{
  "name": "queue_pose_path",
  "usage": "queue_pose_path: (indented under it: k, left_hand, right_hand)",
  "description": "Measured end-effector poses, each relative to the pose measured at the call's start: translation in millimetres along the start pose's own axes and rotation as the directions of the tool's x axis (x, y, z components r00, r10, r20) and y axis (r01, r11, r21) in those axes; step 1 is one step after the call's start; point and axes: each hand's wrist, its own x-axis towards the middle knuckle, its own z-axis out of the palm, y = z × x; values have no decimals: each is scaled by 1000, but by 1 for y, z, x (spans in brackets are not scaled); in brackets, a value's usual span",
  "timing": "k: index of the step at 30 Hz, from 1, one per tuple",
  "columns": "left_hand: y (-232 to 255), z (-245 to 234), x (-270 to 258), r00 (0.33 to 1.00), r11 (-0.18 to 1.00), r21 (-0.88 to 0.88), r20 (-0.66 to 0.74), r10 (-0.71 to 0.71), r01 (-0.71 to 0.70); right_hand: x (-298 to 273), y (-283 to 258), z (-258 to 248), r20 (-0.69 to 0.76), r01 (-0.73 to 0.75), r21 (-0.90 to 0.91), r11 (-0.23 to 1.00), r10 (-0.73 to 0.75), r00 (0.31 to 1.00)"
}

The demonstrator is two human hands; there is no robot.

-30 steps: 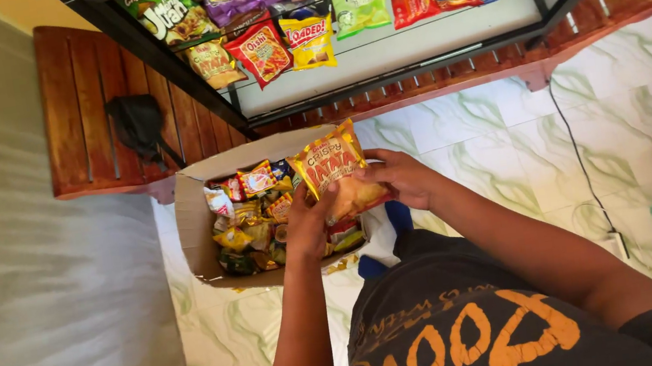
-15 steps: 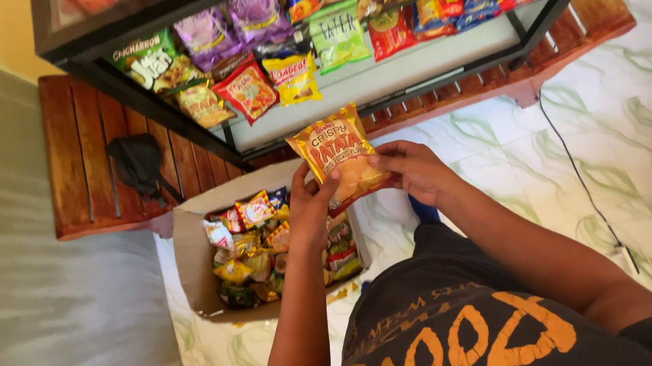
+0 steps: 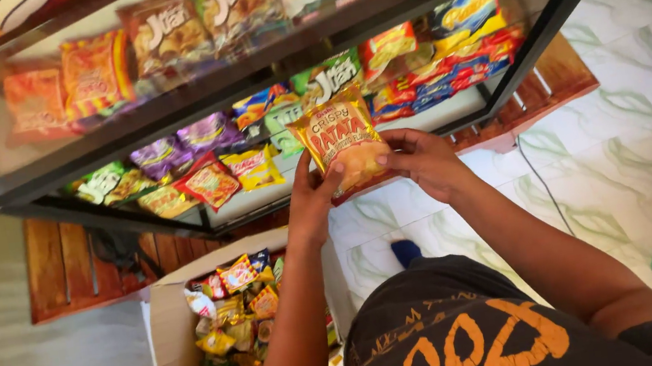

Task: Organizing and stocking snack bags from a cardboard box into a glass display cabinet.

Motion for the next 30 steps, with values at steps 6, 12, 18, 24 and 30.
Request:
queue_pose_path:
  k: [6, 12, 18, 24, 30]
  left_hand:
    - [13, 54, 49, 974, 987, 10, 162, 156, -160]
    - [1, 83, 90, 978, 979, -25, 31, 204, -204]
    - [3, 97, 123, 954, 953, -41, -41, 298, -299]
    - [-10, 87, 163, 911, 912, -39, 51, 409, -408]
    - [16, 103, 170, 861, 875, 12, 185, 473, -484]
  right_hand:
    - [14, -46, -40, -78, 94, 74, 993, -88, 993]
    - [34, -68, -57, -129, 175, 117, 978, -160, 979]
    - [63, -81, -56, -148, 276, 146, 950, -255, 956]
    - [108, -74, -72, -172, 350, 306, 886, -310, 935]
    - [149, -71, -86, -126, 421, 450, 788, -410, 903]
